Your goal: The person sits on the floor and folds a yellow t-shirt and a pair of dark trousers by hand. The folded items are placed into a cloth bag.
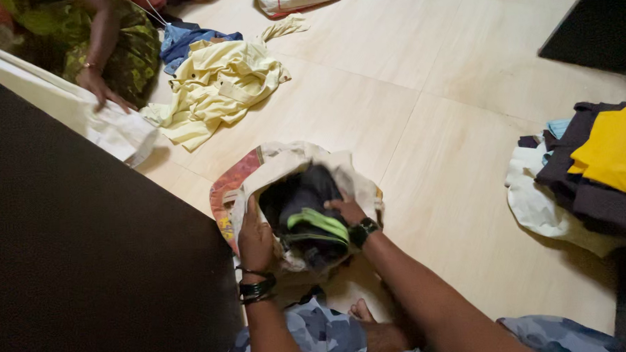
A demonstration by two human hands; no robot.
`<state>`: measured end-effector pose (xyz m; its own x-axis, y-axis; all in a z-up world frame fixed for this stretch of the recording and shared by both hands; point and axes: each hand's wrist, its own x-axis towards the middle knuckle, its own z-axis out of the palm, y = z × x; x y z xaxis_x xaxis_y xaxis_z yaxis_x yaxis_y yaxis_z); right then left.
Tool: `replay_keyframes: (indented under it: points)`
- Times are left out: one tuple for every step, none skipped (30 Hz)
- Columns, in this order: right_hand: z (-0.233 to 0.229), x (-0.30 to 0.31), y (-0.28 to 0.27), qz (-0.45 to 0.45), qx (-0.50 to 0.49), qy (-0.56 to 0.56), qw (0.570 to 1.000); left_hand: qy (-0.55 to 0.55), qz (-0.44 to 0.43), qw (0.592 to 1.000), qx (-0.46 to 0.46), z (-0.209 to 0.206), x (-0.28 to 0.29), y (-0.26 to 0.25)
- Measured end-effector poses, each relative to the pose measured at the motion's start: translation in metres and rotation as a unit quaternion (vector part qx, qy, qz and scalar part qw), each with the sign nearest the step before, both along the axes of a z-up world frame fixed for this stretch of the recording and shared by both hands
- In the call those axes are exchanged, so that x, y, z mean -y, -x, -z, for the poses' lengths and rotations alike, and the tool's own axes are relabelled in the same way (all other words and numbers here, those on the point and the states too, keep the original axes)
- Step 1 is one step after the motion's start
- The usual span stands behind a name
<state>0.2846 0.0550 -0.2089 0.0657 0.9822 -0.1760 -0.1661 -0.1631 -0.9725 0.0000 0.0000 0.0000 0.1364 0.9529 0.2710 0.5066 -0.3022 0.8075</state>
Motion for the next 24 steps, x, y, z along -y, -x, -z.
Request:
replay_keyframes:
  points:
    - [-0.002, 0.000, 0.009, 0.078, -0.018, -0.031, 0.996, -0.035, 0.014, 0.999, 0.009, 0.004, 0.002, 0.002]
    - [-0.003, 0.000, 0.020, 0.155, -0.035, -0.062, 0.985, -0.070, 0.028, 0.997, 0.017, 0.008, 0.003, 0.002]
    - [-0.004, -0.001, 0.026, 0.230, -0.052, -0.093, 0.967, -0.106, 0.041, 0.993, 0.026, 0.011, 0.002, 0.002]
    - [-0.004, 0.000, 0.032, 0.200, 0.031, -0.038, 0.979, -0.079, 0.036, 0.996, 0.001, 0.014, -0.001, -0.002]
    - [-0.001, 0.002, 0.042, 0.170, 0.113, 0.018, 0.979, -0.053, 0.033, 0.998, -0.024, 0.017, -0.003, -0.008]
    - [0.001, 0.003, 0.049, 0.138, 0.194, 0.074, 0.968, -0.026, 0.030, 0.998, -0.049, 0.018, -0.005, -0.012]
    - [0.003, 0.000, 0.050, 0.101, 0.225, 0.045, 0.968, -0.028, 0.014, 0.998, -0.054, 0.018, -0.005, -0.016]
    - [0.006, -0.002, 0.050, 0.071, 0.246, 0.042, 0.966, -0.031, -0.002, 0.998, -0.058, 0.018, -0.006, -0.019]
    - [0.008, -0.008, 0.049, 0.065, 0.212, 0.044, 0.974, -0.034, -0.018, 0.997, -0.062, 0.016, -0.007, -0.022]
    - [0.009, -0.016, 0.049, 0.062, 0.164, 0.038, 0.984, -0.050, -0.028, 0.996, -0.063, 0.014, -0.008, -0.022]
    - [0.012, -0.023, 0.054, 0.063, 0.109, 0.035, 0.991, -0.065, -0.039, 0.995, -0.065, 0.012, -0.007, -0.022]
    - [0.013, -0.032, 0.059, 0.067, 0.086, 0.032, 0.994, -0.080, -0.050, 0.993, -0.066, 0.011, -0.007, -0.022]
    - [0.013, -0.039, 0.064, 0.068, 0.077, 0.032, 0.994, -0.105, -0.071, 0.989, -0.074, 0.010, -0.007, -0.025]
    - [0.011, -0.044, 0.071, 0.055, 0.083, 0.039, 0.994, -0.130, -0.092, 0.984, -0.082, 0.011, -0.006, -0.029]
    - [0.010, -0.045, 0.076, 0.022, 0.226, 0.033, 0.973, -0.157, -0.112, 0.977, -0.093, 0.014, -0.007, -0.029]
    - [0.010, -0.038, 0.081, -0.054, 0.343, 0.068, 0.935, -0.202, -0.153, 0.956, -0.145, 0.020, -0.004, -0.033]
    - [0.005, -0.032, 0.083, -0.129, 0.423, 0.083, 0.893, -0.249, -0.192, 0.929, -0.196, 0.028, -0.001, -0.041]
    - [-0.003, -0.028, 0.083, -0.172, 0.465, 0.086, 0.864, -0.294, -0.229, 0.895, -0.244, 0.040, -0.001, -0.051]
    - [-0.011, -0.020, 0.082, -0.219, 0.507, 0.088, 0.829, -0.235, -0.133, 0.949, -0.161, 0.055, 0.002, -0.063]
    - [-0.022, -0.016, 0.081, -0.259, 0.546, 0.088, 0.792, -0.171, -0.033, 0.982, -0.074, 0.072, -0.002, -0.076]
    - [-0.034, -0.008, 0.076, -0.282, 0.578, 0.091, 0.760, -0.048, 0.020, 0.991, -0.122, 0.088, -0.009, -0.089]
    - [-0.048, 0.001, 0.072, -0.306, 0.603, 0.091, 0.731, 0.075, 0.075, 0.980, -0.167, 0.104, -0.013, -0.096]
    - [-0.065, 0.009, 0.064, -0.322, 0.624, 0.094, 0.706, 0.101, 0.079, 0.967, -0.219, 0.118, -0.017, -0.096]
    - [-0.082, 0.019, 0.057, -0.329, 0.639, 0.096, 0.688, 0.126, 0.083, 0.951, -0.270, 0.129, -0.022, -0.096]
